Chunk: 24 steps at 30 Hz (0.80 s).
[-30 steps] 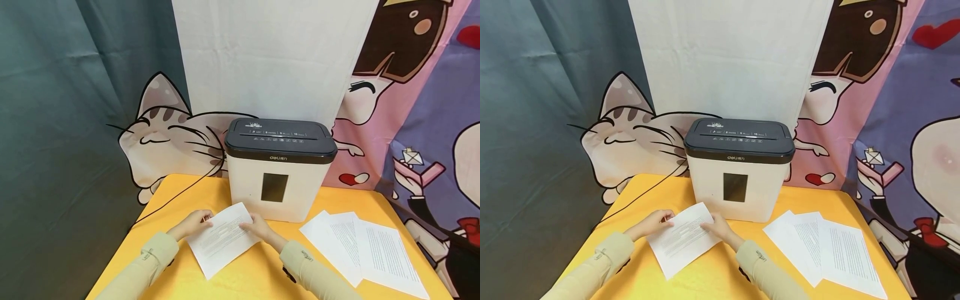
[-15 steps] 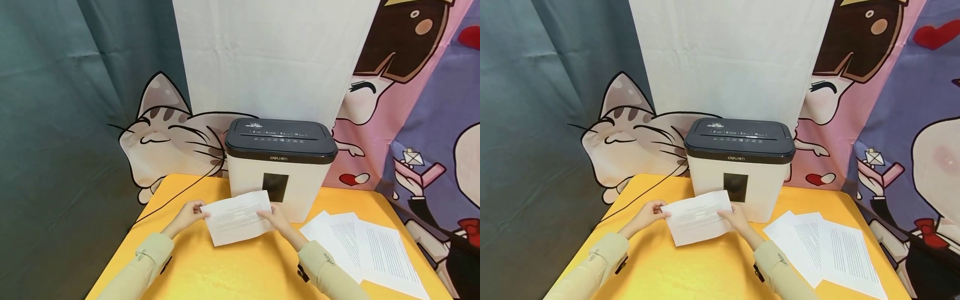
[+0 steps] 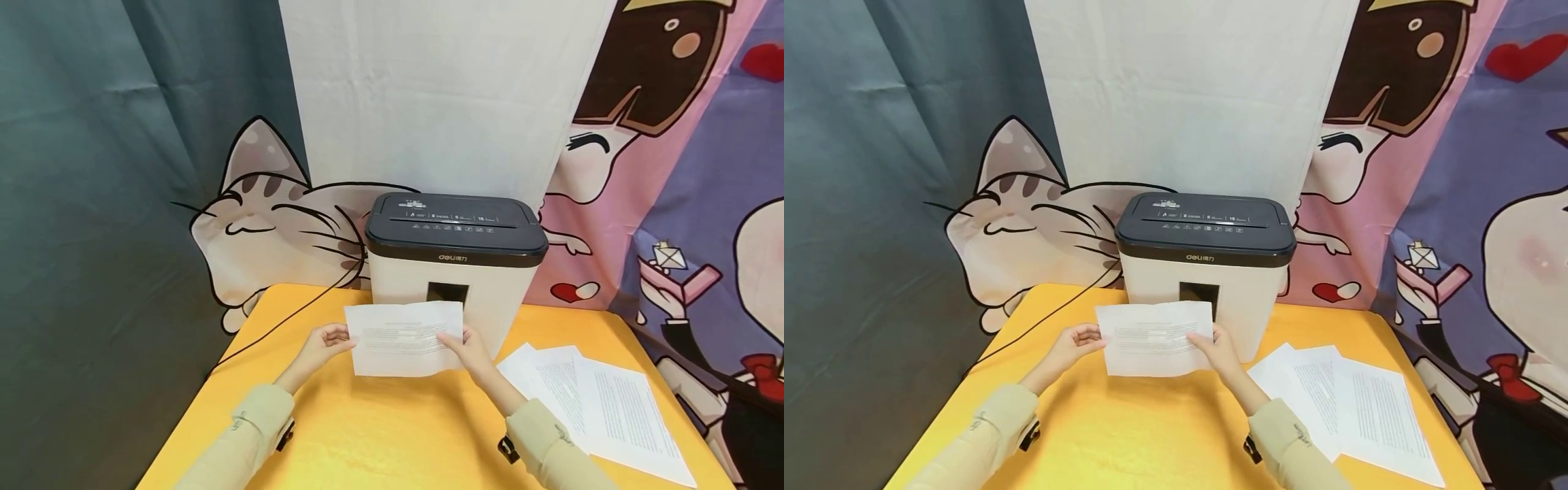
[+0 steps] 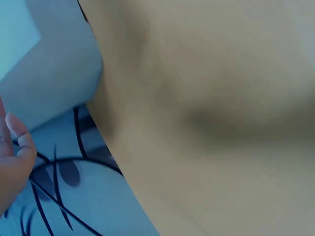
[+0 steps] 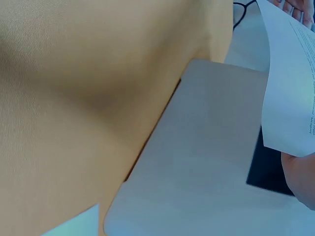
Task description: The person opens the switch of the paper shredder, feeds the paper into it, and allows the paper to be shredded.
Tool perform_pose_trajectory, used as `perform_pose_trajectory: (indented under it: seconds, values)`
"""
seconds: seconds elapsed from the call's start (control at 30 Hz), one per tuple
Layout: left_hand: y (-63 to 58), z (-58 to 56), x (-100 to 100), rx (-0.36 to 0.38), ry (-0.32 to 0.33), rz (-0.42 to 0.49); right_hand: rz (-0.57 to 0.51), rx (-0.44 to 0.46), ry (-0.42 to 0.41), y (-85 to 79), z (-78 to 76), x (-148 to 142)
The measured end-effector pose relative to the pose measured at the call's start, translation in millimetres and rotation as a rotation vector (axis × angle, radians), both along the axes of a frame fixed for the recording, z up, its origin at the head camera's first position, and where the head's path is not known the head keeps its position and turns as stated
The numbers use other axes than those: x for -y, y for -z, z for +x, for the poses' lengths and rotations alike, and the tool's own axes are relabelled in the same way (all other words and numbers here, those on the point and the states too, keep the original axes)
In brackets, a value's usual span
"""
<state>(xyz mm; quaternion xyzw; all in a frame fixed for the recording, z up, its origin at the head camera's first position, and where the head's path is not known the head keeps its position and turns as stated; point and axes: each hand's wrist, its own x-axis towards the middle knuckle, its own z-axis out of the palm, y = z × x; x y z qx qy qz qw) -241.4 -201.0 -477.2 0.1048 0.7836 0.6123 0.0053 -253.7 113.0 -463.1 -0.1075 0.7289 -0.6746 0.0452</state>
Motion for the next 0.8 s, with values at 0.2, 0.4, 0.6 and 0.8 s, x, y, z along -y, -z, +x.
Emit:
perform_pose_trajectory:
  seconds: [0.2, 0.4, 0.6, 0.8]
  values:
    - [-11.1, 1.3, -23.5, 0.007, -0.027, -0.002, -0.036, 0.021, 0.012, -7.8, 3.5, -10.2]
    - [-22.3, -1.1, -36.8, -0.051, -0.088, 0.001, -0.015, 0.03, 0.015, -16.4, 6.5, -21.4]
    - [-28.9, -5.1, -37.9, -0.054, -0.092, 0.006, 0.058, 0.02, 0.025, -25.3, 8.5, -35.5]
    - [-30.5, -3.1, -36.9, -0.097, -0.095, 0.008, 0.087, -0.025, 0.047, -27.7, 9.8, -42.2]
